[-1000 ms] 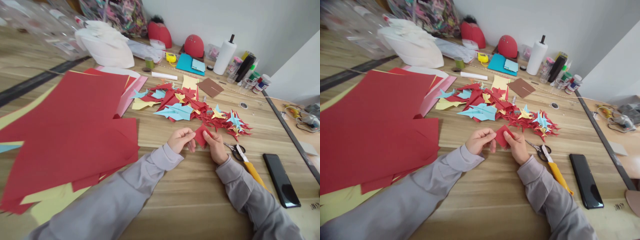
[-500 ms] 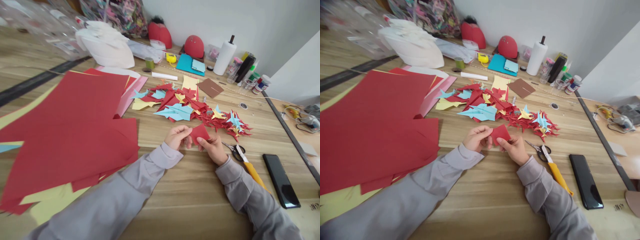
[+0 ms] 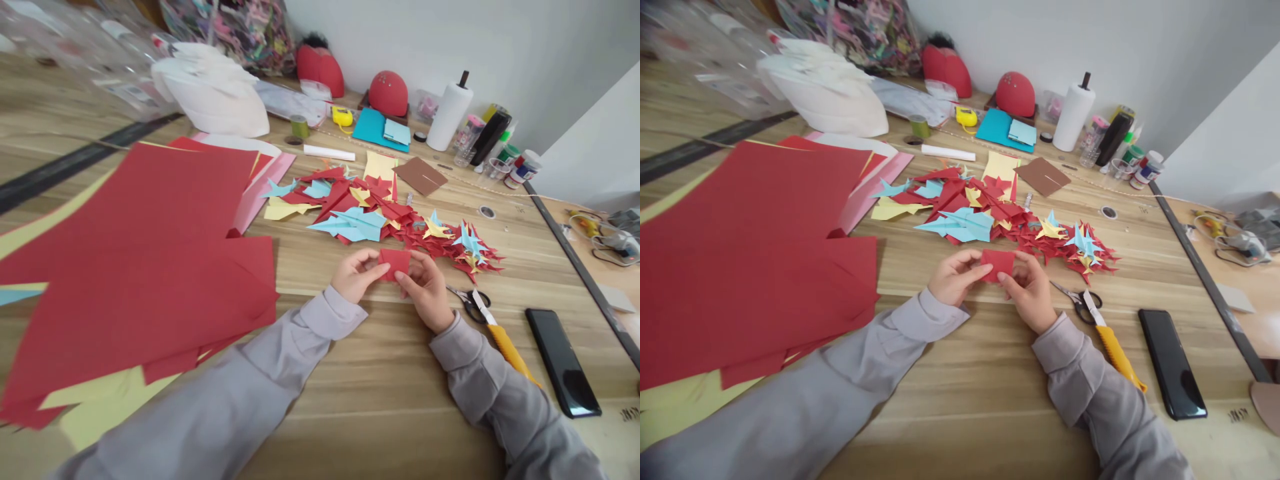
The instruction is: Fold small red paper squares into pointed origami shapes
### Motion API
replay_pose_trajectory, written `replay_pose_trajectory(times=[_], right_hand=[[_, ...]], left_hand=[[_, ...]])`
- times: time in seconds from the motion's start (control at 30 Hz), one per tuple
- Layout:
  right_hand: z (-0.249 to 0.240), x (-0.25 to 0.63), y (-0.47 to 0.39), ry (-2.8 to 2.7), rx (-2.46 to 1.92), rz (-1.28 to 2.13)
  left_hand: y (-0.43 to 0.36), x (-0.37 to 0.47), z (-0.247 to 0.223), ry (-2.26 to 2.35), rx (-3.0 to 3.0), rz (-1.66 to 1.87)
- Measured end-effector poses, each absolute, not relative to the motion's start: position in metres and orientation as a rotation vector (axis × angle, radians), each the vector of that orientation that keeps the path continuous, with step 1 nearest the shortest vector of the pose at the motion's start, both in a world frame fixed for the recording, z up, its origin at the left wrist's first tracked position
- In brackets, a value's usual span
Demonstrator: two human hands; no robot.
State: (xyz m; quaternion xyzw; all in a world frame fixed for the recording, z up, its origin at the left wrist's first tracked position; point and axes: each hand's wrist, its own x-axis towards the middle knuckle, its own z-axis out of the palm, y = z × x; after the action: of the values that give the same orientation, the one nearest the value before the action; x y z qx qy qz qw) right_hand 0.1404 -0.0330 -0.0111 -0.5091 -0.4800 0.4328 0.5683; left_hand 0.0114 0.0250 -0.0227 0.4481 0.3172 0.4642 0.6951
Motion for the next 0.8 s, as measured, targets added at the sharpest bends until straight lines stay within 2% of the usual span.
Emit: replay_pose_trajectory(times=[0.33,0.8], right_hand=[[-0.024,0.140,-0.039,-1.414,-1.420,0.549],[-0.023,0.140,-0.039,-1.464,-1.464,0.441]], left_hand=[[0.024,0.013,-0.022,0.736,0.865,1.026],[0.023,0.013,-0.019,0.757,0.871,1.026]])
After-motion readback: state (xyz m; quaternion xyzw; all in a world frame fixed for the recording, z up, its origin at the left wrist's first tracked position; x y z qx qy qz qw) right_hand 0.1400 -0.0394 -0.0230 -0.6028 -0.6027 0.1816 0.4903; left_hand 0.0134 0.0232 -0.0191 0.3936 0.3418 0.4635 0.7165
